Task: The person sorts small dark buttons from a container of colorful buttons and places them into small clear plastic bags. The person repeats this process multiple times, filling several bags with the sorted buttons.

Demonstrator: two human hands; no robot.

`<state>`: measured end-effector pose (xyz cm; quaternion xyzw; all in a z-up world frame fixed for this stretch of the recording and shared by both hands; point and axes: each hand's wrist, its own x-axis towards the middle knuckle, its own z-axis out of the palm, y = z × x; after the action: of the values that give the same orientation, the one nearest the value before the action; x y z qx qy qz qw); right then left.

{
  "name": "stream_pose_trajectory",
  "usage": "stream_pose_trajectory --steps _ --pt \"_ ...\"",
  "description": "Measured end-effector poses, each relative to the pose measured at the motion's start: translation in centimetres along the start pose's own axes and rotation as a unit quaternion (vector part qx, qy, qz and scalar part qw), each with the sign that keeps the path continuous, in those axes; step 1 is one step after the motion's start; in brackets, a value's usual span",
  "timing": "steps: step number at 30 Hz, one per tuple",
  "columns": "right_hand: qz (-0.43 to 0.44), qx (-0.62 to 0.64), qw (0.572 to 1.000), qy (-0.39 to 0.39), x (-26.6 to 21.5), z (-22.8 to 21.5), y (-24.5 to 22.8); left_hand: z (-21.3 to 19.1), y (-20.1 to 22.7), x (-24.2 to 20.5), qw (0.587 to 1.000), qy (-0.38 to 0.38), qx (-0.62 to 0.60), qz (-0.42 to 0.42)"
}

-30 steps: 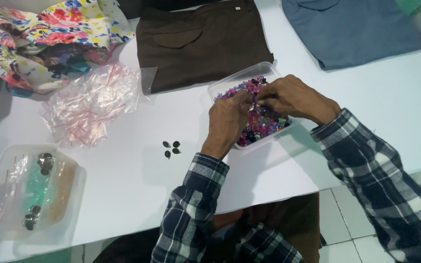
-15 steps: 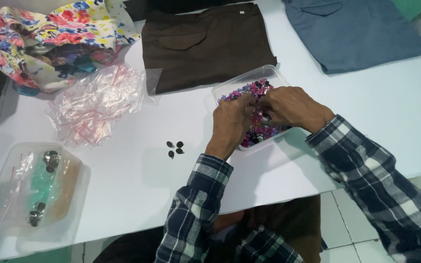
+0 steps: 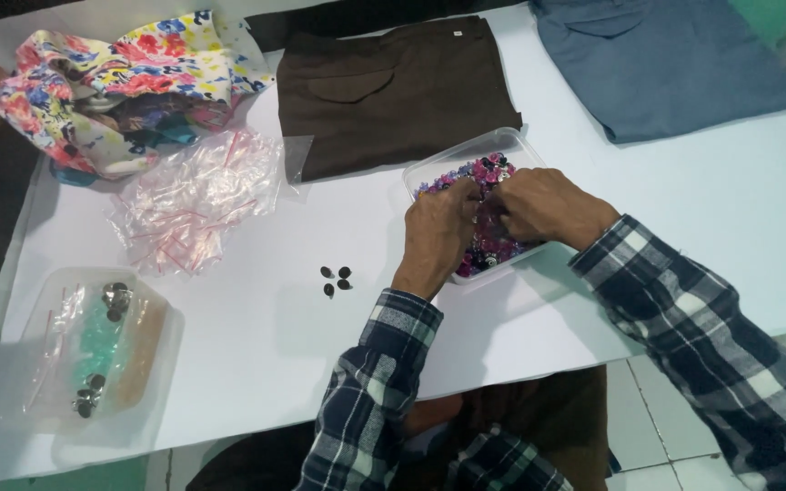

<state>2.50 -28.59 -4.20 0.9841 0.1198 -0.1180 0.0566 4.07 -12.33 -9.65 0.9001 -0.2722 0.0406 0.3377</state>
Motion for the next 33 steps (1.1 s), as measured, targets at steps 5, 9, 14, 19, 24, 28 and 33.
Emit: stream_pose_trajectory --steps 5,9,14,19,24,28,33 --pt "-0.052 -0.027 0.998 0.031 2.1 4.8 1.6 0.2 -0.3 0.2 1.000 0.014 0.001 -0.002" --pt "-0.047 -0.026 0.999 -0.006 2.4 5.0 1.2 -0.2 0.1 -0.1 1.000 0.016 -0.001 0.003" --pt "-0.007 0.015 0.999 -0.034 0.5 0.6 0.0 -0.4 0.4 -0.1 1.000 0.027 -0.006 -0.001" --pt "0.043 0.244 0.969 -0.009 -2.5 -5.2 -1.2 -0.8 0.5 -0.2 0.999 0.033 -0.029 0.005" --pt "0.044 0.515 0.855 0.032 -3.4 -4.0 0.0 -1.3 0.4 0.4 0.988 0.025 -0.151 -0.007" --pt "0.009 0.602 0.796 0.067 -2.8 -2.9 0.4 -1.8 0.1 0.3 0.959 0.025 -0.275 -0.056" --pt "0.029 0.566 0.817 0.105 -3.5 -4.2 0.0 -1.9 0.3 0.3 0.954 0.034 -0.296 -0.038"
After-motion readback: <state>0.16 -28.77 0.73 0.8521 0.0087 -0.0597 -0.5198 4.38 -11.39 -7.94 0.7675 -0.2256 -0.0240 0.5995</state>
